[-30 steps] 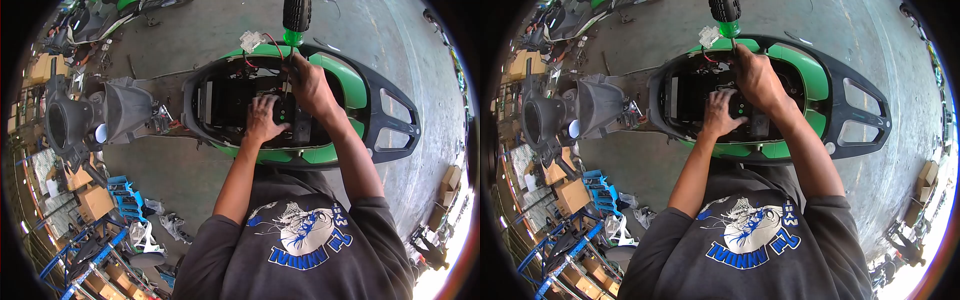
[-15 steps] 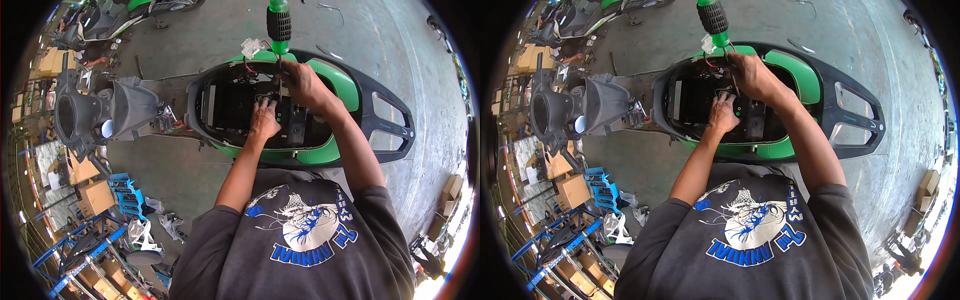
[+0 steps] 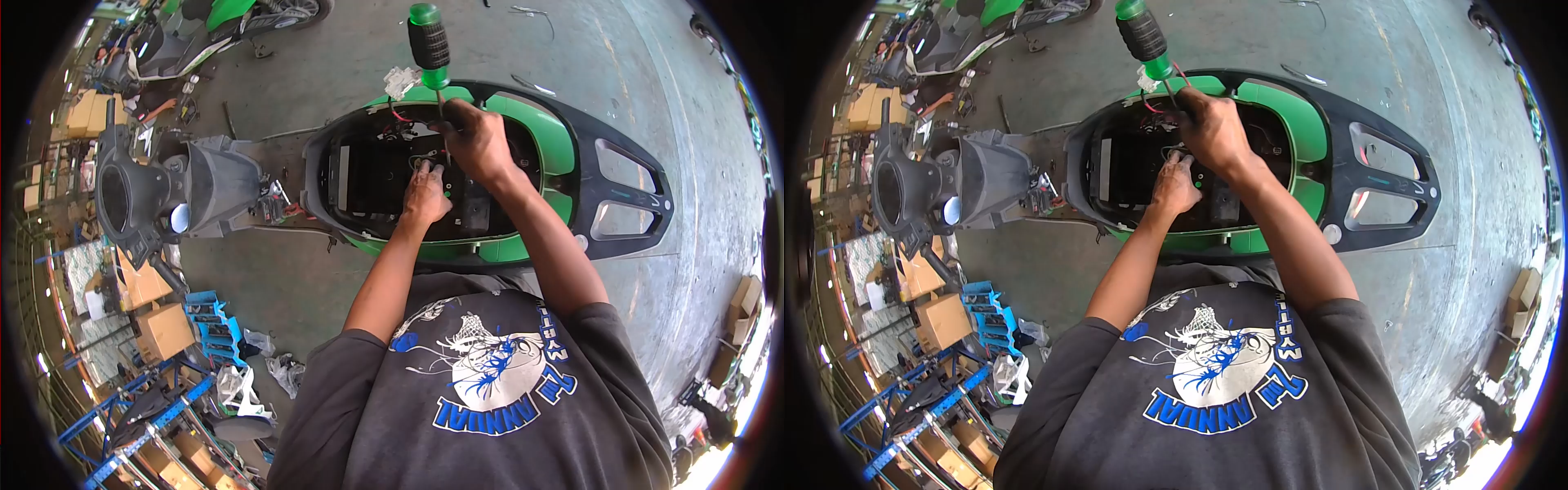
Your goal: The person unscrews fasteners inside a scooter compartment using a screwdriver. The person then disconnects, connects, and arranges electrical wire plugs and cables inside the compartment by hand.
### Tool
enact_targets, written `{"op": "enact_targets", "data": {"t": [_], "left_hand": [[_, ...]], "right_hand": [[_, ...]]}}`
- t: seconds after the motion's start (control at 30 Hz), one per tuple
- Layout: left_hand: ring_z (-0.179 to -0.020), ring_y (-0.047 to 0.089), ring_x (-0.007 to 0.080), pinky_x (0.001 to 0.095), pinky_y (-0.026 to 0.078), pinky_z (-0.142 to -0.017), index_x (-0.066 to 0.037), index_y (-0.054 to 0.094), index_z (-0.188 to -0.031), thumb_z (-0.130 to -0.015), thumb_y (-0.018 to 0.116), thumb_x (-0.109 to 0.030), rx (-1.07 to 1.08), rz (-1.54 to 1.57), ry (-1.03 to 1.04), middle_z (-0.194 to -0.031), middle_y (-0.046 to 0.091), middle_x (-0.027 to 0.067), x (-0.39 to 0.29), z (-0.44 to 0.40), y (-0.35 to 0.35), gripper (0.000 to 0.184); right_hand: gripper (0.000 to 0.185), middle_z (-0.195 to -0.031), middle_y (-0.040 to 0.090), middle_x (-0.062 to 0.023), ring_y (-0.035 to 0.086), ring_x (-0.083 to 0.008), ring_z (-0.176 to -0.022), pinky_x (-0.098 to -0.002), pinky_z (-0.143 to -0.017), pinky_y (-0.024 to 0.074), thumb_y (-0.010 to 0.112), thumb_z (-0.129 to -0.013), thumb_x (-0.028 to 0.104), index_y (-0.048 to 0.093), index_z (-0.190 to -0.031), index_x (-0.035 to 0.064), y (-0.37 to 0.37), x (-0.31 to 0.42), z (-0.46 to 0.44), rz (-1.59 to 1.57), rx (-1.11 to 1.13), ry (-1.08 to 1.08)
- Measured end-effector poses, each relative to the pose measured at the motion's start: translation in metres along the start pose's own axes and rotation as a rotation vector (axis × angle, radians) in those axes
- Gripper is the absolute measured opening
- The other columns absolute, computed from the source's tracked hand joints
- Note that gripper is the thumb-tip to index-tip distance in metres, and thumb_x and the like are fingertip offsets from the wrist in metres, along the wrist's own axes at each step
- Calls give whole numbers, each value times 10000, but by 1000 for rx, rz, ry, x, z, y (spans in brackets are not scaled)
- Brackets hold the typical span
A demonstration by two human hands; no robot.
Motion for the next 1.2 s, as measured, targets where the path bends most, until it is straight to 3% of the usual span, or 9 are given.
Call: {"op": "enact_targets", "data": {"t": [0.33,0.4,0.43,0.53,0.6,0.7,0.83,1.03,1.2], "left_hand": [[-1236,490,405,425,422,-1069,7,541,-1254,-639,762,-64,90,71,55,-1299,501,263,2,-2,-7,657],[-1239,486,412,440,413,-1076,21,541,-1239,-638,780,-74,-2,26,153,-1316,497,268,6,-6,-3,654],[-1240,481,417,450,407,-1077,29,539,-1238,-636,799,-92,-47,-12,242,-1324,498,273,15,-3,1,667],[-1160,520,408,459,415,-1026,5,604,-1187,-634,807,-118,-40,-70,348,-1291,546,237,18,-5,2,601],[-1219,487,409,468,384,-1068,-9,570,-1262,-657,821,-186,40,-43,400,-1291,575,206,17,-11,5,679],[-1292,416,445,501,315,-1117,51,485,-1328,-709,825,-236,57,-34,393,-1367,492,269,21,-20,12,763],[-1307,398,449,485,310,-1124,46,443,-1361,-678,847,-213,96,-37,327,-1378,481,261,21,-34,14,835],[-1312,397,434,470,324,-1122,37,429,-1364,-650,865,-187,154,-59,290,-1375,470,280,16,-31,10,865],[-1315,395,432,470,330,-1120,43,423,-1367,-649,863,-179,98,-66,281,-1376,465,290,17,-30,10,871]], "right_hand": [[104,-771,653,-216,666,-389,-756,-417,-623,513,634,-811,0,592,-904,-20,3,0,2,72,-28,1],[271,-879,667,-236,682,-379,-834,-407,-683,541,644,-762,-30,620,-1031,-15,9,-2,2,42,-129,-57],[416,-993,659,-243,676,-374,-915,-411,-761,546,624,-734,-48,608,-1147,-2,12,0,3,101,33,13],[481,-1055,652,-224,654,-392,-943,-419,-787,535,578,-700,-49,615,-1169,47,13,4,5,-43,15,-77],[429,-961,663,-197,656,-387,-905,-438,-780,534,654,-660,8,639,-1084,66,24,-5,7,20,-211,-135],[396,-723,643,-177,663,-387,-737,-458,-648,530,686,-692,117,644,-1086,104,16,-8,10,176,-220,136],[305,-753,651,-206,652,-433,-781,-494,-661,516,652,-728,88,592,-1021,27,13,-13,9,-57,-237,39],[265,-735,640,-225,655,-436,-789,-503,-663,513,621,-738,60,587,-995,3,2,-6,20,139,-282,133],[262,-701,630,-208,656,-427,-757,-506,-635,502,663,-724,94,598,-965,15,13,-23,9,-85,-265,-27]]}}
Point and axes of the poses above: each hand's wrist, its own z-axis away from the middle knuckle, its own y-axis out of the palm, x = y × z, the point moved 3 cm from there along -z, towards the middle knuckle
